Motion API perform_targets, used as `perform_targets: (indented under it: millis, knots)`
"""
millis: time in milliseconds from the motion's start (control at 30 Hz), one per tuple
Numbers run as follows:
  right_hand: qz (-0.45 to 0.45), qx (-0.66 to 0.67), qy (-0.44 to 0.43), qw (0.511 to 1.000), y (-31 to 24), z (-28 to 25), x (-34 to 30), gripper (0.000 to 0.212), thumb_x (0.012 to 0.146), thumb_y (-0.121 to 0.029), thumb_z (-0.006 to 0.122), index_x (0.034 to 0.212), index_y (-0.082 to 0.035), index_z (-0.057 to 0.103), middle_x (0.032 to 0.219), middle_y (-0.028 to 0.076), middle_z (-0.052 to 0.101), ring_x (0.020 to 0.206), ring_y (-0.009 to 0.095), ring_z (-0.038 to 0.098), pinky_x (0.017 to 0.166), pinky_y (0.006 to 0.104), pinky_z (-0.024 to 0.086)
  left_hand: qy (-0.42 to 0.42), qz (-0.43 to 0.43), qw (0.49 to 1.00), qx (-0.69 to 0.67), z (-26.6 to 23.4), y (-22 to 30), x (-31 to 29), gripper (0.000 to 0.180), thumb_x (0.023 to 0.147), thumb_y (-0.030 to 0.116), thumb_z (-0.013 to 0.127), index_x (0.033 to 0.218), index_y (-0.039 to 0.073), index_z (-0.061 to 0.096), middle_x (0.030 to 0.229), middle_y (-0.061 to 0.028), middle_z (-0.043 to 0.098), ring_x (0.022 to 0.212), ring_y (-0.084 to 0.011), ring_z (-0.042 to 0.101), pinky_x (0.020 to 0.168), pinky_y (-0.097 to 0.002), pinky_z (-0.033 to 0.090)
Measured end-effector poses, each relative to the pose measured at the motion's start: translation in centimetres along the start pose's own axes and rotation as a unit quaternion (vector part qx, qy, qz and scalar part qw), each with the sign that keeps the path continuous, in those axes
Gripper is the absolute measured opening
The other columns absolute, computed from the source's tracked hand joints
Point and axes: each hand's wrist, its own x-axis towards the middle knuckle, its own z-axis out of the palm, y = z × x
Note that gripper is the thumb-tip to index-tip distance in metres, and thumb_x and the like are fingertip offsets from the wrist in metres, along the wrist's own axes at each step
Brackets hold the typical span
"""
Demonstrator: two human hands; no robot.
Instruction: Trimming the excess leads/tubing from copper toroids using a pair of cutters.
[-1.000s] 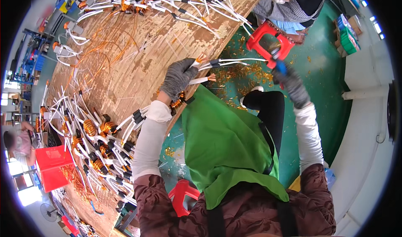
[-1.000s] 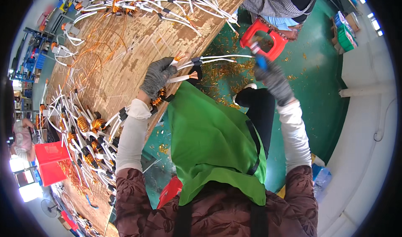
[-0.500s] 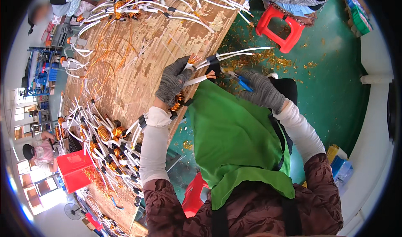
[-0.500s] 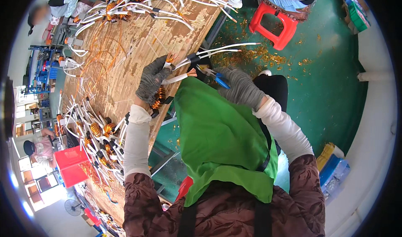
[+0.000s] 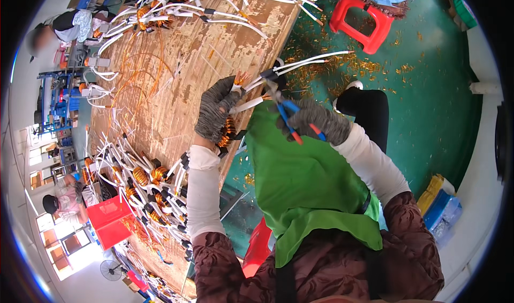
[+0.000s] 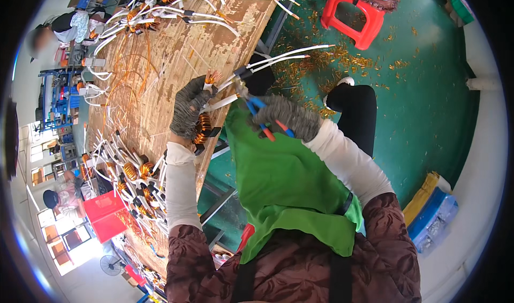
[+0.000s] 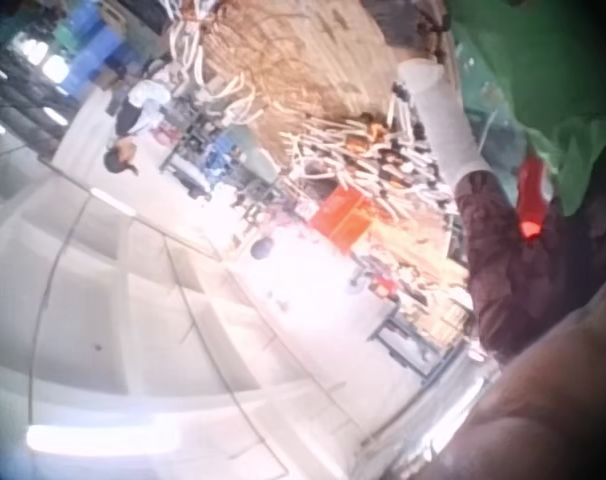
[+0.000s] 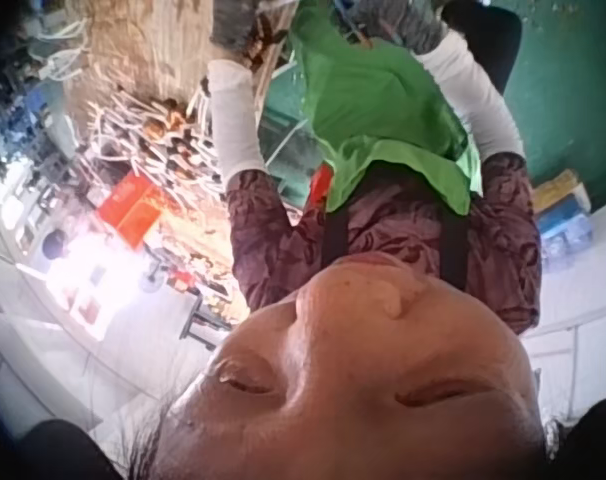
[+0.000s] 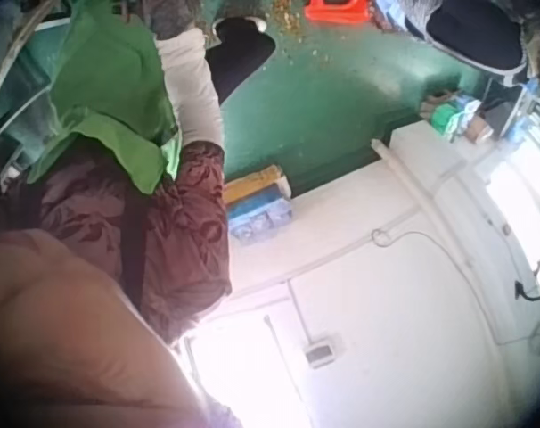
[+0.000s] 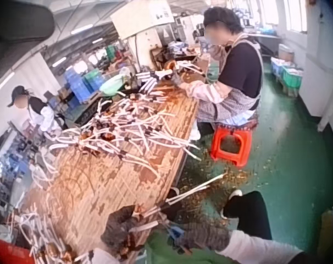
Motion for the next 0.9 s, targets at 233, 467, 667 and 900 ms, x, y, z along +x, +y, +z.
perform_targets:
  millis: [233, 467, 667, 900]
  knots:
    - [0.009, 0.137, -0.114, 0.984, -0.1, 1.1, -2.9, 0.069, 0.076, -0.018, 0.062, 0.133, 0.001, 0.030, 0.105, 0.018, 0.055, 0.098, 0.029, 0.056, 0.085, 0.0469, 0.045, 0.093, 0.139, 0.982, 0.084, 0.5, 3.1, -2.7, 0.036, 0.081, 0.020, 0.063, 0.112, 0.002, 0.054, 0.089, -0.0068, 0.061, 0.083, -0.0147, 0.058, 0.075, -0.0286, 0.046]
    - [0.062, 0.146, -0.185, 0.970, 1.8, 1.4, -4.3, 0.079, 0.071, -0.021, 0.068, 0.135, -0.001, 0.027, 0.109, 0.018, 0.054, 0.099, 0.027, 0.055, 0.085, 0.0455, 0.045, -0.171, 0.016, 0.985, -0.030, 7.3, 3.6, -4.2, 0.033, 0.083, 0.033, 0.062, 0.099, 0.004, 0.063, 0.077, -0.0045, 0.062, 0.071, -0.0109, 0.056, 0.063, -0.0254, 0.044]
    - [0.022, 0.041, -0.076, 0.996, 1.3, -1.7, -9.8, 0.077, 0.068, -0.019, 0.070, 0.133, 0.001, 0.032, 0.104, 0.015, 0.057, 0.090, 0.024, 0.059, 0.078, 0.0372, 0.048, -0.167, 0.299, 0.860, 0.379, 6.7, -1.6, -3.0, 0.025, 0.077, 0.019, 0.065, 0.099, 0.008, 0.061, 0.085, -0.0106, 0.063, 0.075, -0.0273, 0.060, 0.066, -0.0367, 0.047]
    - [-0.115, -0.441, 0.223, 0.862, 0.3, -0.7, -7.9, 0.057, 0.075, -0.021, 0.063, 0.126, -0.002, 0.044, 0.100, 0.013, 0.058, 0.089, 0.023, 0.059, 0.076, 0.0338, 0.048, -0.191, 0.136, 0.826, 0.512, 6.9, 2.6, -5.0, 0.016, 0.079, 0.013, 0.062, 0.094, 0.005, 0.063, 0.084, -0.0114, 0.062, 0.075, -0.0281, 0.060, 0.068, -0.0357, 0.048]
